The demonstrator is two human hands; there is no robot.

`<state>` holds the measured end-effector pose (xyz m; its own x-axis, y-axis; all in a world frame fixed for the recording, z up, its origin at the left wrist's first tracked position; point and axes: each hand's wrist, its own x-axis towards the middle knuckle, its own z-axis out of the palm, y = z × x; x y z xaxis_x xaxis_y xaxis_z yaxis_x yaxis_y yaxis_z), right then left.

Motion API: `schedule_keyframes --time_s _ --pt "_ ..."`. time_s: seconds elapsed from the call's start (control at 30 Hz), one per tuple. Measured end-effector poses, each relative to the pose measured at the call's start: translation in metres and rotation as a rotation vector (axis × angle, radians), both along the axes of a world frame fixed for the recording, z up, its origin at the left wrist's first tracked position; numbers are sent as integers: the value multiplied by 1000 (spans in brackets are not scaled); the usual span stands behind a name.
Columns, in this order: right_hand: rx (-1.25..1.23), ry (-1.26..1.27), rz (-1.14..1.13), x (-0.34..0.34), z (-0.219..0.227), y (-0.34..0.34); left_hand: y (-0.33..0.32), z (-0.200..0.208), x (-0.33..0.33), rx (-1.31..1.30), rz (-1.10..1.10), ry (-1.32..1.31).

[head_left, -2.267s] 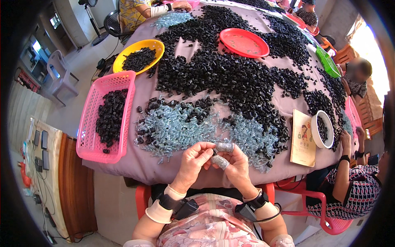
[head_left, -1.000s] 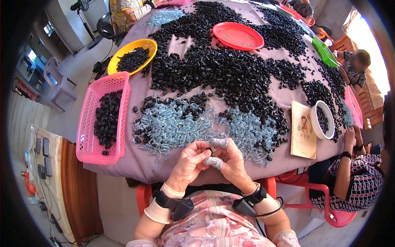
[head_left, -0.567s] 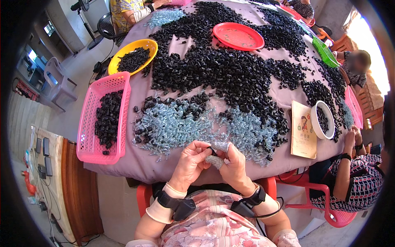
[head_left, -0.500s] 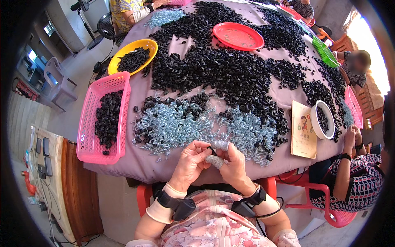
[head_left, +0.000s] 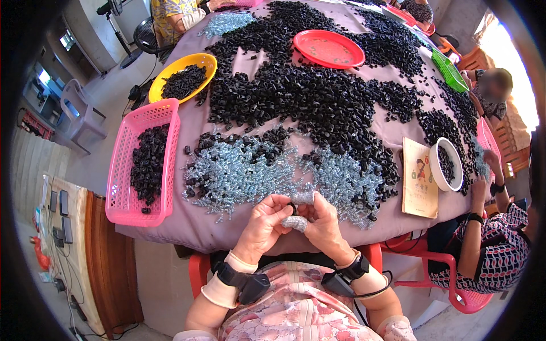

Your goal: Sorting small black shoe components from a pile on a table.

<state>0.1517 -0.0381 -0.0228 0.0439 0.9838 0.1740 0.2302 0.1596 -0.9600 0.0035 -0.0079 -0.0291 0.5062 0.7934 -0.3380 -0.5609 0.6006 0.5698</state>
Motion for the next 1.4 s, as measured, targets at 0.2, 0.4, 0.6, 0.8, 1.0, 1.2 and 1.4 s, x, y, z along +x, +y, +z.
schedule_keyframes --time_s 0.2,0.4,0.6,0.8,1.0,1.2,1.4 --pt "98 -190 -80 -3 13 -3 0 -8 -4 11 -23 -75" --pt "114 -219 -62 -4 21 -6 -1 -2 0 -8 23 -28" --pt "113 -211 -48 -4 24 -5 -2 -1 1 11 45 -42" --pt "68 -93 -46 -4 12 -6 -3 -2 4 26 68 -39" --pt "2 115 -25 -5 3 -8 -3 -1 3 25 74 -59" --pt "-38 223 -13 -8 3 -7 -3 -1 2 53 93 -80" --pt "-21 176 -37 -7 -1 -7 -2 2 5 33 113 -2"
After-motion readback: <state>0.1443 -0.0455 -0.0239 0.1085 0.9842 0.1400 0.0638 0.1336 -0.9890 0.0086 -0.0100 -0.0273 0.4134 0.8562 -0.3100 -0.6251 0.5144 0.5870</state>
